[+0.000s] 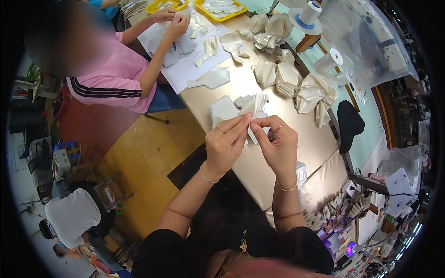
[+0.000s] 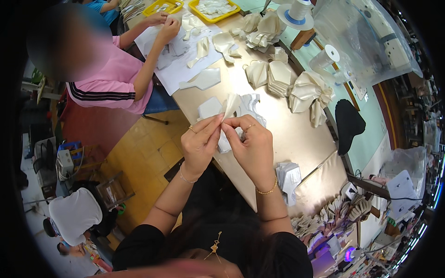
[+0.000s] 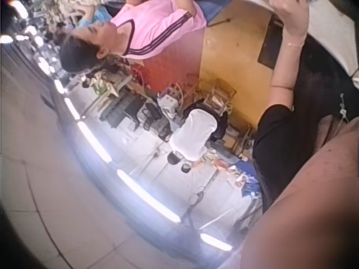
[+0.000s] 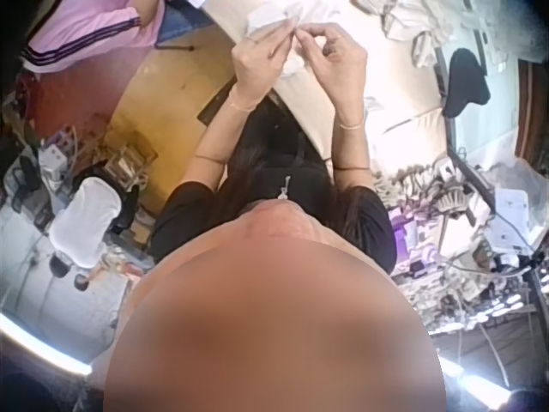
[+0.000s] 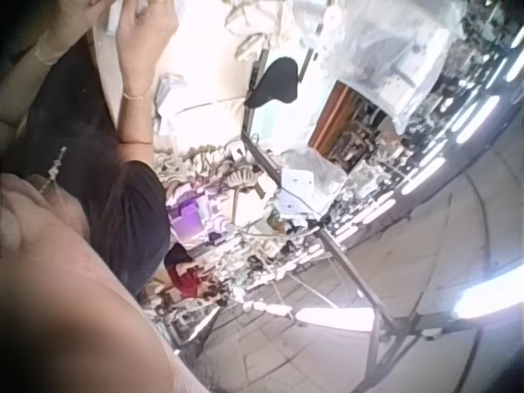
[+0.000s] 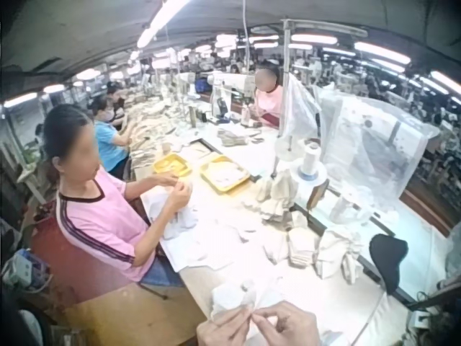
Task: The person folds white fabric pieces by hand at a workbench, aligning edges and stacking them into neat piles. The person then moves to a second table and handles brown leather-like pieces, folding and stacking them similarly.
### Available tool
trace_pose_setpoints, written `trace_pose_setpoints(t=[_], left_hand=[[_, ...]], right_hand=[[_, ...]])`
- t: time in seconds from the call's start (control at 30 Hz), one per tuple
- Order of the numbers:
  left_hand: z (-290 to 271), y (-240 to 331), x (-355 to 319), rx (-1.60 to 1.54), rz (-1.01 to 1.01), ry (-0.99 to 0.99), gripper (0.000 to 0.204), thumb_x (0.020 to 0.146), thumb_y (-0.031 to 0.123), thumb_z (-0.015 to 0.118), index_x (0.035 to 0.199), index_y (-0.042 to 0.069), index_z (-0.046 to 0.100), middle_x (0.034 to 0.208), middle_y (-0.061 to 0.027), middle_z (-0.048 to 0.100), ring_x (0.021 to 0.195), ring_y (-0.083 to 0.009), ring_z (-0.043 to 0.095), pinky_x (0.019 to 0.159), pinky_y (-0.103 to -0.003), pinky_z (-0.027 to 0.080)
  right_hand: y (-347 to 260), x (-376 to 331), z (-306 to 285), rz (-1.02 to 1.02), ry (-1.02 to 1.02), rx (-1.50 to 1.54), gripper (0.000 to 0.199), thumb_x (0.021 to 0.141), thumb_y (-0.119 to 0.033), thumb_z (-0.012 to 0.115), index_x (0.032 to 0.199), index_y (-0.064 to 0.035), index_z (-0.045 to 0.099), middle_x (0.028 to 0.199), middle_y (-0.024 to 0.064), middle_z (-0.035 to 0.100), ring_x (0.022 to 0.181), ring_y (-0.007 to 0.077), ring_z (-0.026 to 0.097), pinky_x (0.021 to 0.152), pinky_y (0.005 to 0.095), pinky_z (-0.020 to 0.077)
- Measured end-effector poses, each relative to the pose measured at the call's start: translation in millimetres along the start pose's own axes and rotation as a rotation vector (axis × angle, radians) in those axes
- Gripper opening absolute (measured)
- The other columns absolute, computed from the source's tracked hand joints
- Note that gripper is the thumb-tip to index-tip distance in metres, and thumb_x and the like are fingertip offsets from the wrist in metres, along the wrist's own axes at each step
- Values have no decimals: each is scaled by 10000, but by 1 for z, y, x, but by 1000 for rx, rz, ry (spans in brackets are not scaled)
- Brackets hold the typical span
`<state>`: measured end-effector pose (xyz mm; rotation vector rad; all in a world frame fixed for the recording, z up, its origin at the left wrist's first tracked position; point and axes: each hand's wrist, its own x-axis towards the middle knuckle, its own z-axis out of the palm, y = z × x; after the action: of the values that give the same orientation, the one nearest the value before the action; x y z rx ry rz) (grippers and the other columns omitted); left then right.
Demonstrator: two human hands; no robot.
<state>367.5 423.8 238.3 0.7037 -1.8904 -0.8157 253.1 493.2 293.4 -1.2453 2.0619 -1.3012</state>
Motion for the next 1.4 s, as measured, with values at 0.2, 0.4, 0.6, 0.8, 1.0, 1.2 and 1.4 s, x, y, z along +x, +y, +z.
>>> trace_pose_setpoints(t=[0.2,0.4,0.6,0.8,1.0,1.2,1.4], left_hand=[[-7,-1,2,-117,-81,-38,292,800,-54,662,1081,19,693,941,-129,705,728,-209,676,633,-294,541],[-10,1,0,-143,-149,-67,294,811,-56,650,1092,19,691,924,-132,705,696,-190,671,615,-274,534],[-10,-5,-2,-118,-91,-58,267,825,-40,653,1082,21,696,918,-109,707,713,-141,660,622,-264,532],[-19,-10,-11,-914,-713,-182,234,898,34,639,1120,-38,637,949,-68,680,805,-85,625,676,-245,542],[-22,-25,-13,-1053,-944,-94,156,919,83,629,1028,-28,632,909,-67,659,823,-97,632,688,-262,567],[-13,-24,-18,-1091,-844,13,130,928,100,619,1001,-2,650,957,-19,605,810,-93,626,677,-255,564],[-14,-29,-20,-830,-669,-61,119,931,111,619,980,7,649,927,-15,589,789,-69,595,668,-242,534]], right_hand=[[1,4,0,15,-75,50,87,842,-92,687,837,-7,669,732,66,632,504,132,510,473,255,401],[3,4,7,-26,-39,-36,99,846,-100,684,850,-3,666,749,69,628,508,148,522,485,265,418],[4,6,3,0,-122,2,106,844,-106,676,845,-1,661,766,66,633,511,143,525,483,263,420],[8,4,4,94,-195,101,96,830,-103,674,856,-10,665,754,35,618,520,87,504,485,242,411],[34,1,21,-12,-182,333,120,821,-97,667,828,-8,587,831,50,524,658,104,521,568,225,417],[49,1,39,-26,-91,401,184,811,-114,688,804,-15,533,854,41,491,768,123,490,660,229,413],[50,9,41,127,-209,538,149,903,-98,625,816,-44,516,855,32,532,722,95,494,600,195,389]])
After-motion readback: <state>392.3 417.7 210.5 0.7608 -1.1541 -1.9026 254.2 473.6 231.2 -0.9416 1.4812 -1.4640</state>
